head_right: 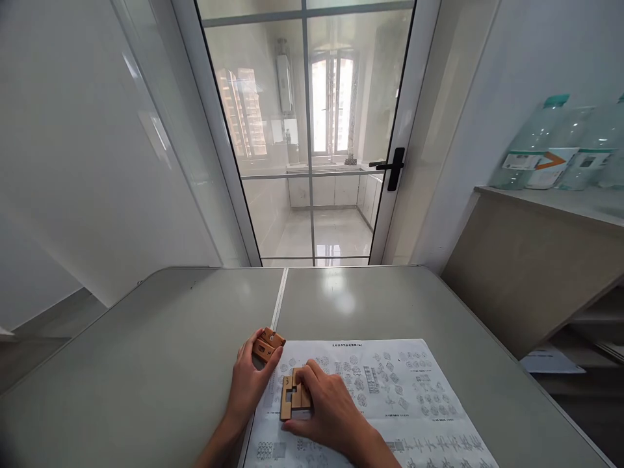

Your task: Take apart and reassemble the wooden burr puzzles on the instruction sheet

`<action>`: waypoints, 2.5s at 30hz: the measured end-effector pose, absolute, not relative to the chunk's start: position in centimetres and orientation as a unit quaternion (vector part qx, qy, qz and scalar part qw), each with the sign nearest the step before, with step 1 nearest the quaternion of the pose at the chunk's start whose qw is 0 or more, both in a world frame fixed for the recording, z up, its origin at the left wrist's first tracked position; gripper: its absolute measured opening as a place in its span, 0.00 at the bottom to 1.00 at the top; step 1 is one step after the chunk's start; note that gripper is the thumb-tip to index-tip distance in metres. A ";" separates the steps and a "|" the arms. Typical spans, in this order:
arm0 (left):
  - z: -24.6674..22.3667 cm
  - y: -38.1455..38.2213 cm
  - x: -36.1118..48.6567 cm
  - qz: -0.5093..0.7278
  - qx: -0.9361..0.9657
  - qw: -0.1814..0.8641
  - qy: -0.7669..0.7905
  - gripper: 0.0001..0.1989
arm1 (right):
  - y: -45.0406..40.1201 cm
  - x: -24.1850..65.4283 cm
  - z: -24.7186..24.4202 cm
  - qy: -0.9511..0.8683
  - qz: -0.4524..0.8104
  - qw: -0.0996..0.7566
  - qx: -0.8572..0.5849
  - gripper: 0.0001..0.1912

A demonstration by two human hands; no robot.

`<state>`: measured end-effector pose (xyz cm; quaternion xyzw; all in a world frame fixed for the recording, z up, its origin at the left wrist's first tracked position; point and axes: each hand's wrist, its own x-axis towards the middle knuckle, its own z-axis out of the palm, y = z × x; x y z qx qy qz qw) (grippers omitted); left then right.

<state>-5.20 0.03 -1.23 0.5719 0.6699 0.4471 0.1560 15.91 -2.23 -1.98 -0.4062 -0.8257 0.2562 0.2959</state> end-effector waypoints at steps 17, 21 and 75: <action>1.1 -1.4 -3.8 0.494 0.577 0.175 0.627 0.32 | -0.2 13.1 -1.7 -0.823 0.227 0.328 -0.404 0.17; 1.6 -3.1 -3.3 0.482 0.605 0.160 0.613 0.31 | -0.4 13.3 -0.6 -0.798 0.298 0.345 -0.393 0.15; -0.3 -14.7 -1.0 0.345 0.765 0.213 0.500 0.36 | -14.1 17.8 -2.4 -0.651 0.354 0.474 -0.476 0.08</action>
